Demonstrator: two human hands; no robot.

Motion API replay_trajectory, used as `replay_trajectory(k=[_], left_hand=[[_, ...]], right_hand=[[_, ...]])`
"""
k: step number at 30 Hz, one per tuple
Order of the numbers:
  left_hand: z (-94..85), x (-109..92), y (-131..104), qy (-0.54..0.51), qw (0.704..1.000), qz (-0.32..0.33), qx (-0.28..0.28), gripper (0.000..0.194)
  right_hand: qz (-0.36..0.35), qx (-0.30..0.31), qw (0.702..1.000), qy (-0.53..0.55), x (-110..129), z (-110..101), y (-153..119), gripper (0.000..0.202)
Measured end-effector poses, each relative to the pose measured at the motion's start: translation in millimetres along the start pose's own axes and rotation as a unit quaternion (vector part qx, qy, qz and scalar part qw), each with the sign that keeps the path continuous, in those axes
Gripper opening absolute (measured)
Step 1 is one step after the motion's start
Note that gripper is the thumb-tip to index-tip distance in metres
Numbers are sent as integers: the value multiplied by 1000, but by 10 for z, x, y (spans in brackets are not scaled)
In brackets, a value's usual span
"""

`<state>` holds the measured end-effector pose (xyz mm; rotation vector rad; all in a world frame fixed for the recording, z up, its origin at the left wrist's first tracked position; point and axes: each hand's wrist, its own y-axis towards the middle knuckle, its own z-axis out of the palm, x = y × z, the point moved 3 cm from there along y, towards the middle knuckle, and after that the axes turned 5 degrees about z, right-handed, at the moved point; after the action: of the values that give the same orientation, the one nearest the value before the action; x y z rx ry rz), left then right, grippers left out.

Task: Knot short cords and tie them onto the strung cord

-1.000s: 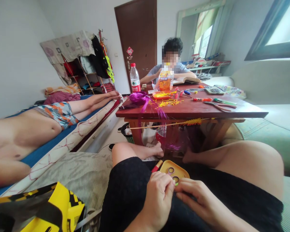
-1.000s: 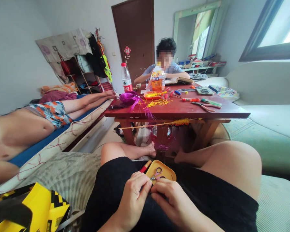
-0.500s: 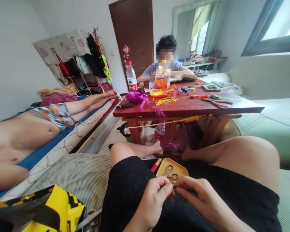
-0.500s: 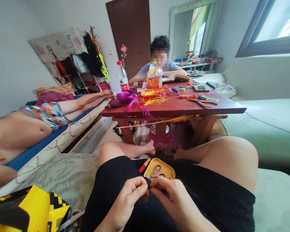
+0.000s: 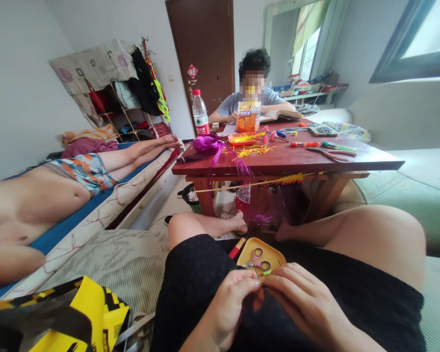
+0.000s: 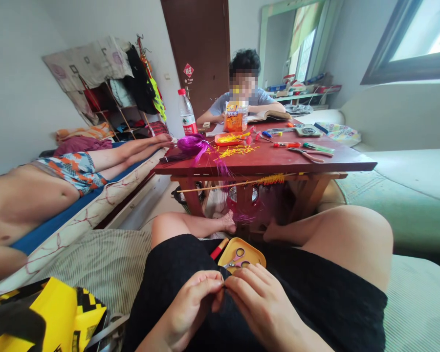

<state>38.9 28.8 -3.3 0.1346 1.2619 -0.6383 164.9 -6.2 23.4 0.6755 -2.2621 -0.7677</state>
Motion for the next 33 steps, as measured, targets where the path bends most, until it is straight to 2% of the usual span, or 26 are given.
replay_trajectory(k=[2,5,10,15,20,24,26,28,31,33], left_hand=[[16,36,8,-60,997,-35,21,22],[39,67,10,-123,990,-67,29,20],[47,60,9,-99,992,-75,-2,24],[66,70,17,-110,986,-116,55,23],[51,130,27,-133,976,-160,62,20],[62,148,19,-143,970,-174,89,22],[60,144,23,-126,976,-158,81,23],[52,127,39,-83,989,-111,51,24],[46,72,56,48,999,-3,-13,28],[57,25,48,158,984,69,-42,30]], right_hand=[[-46,-8,999,-26,15,-11,1,23],[-74,-3,996,-40,11,-9,-16,24],[-82,8,996,-45,3,-8,-29,24],[-99,38,993,-50,-22,-41,-31,29],[-147,38,983,-101,-25,-108,-16,38],[-174,86,975,-107,-10,-115,41,43],[-172,107,975,-95,-19,-89,58,44],[-136,125,981,-65,-53,-37,58,40],[-27,133,991,-6,-122,53,33,28],[62,139,988,39,-153,103,13,23]])
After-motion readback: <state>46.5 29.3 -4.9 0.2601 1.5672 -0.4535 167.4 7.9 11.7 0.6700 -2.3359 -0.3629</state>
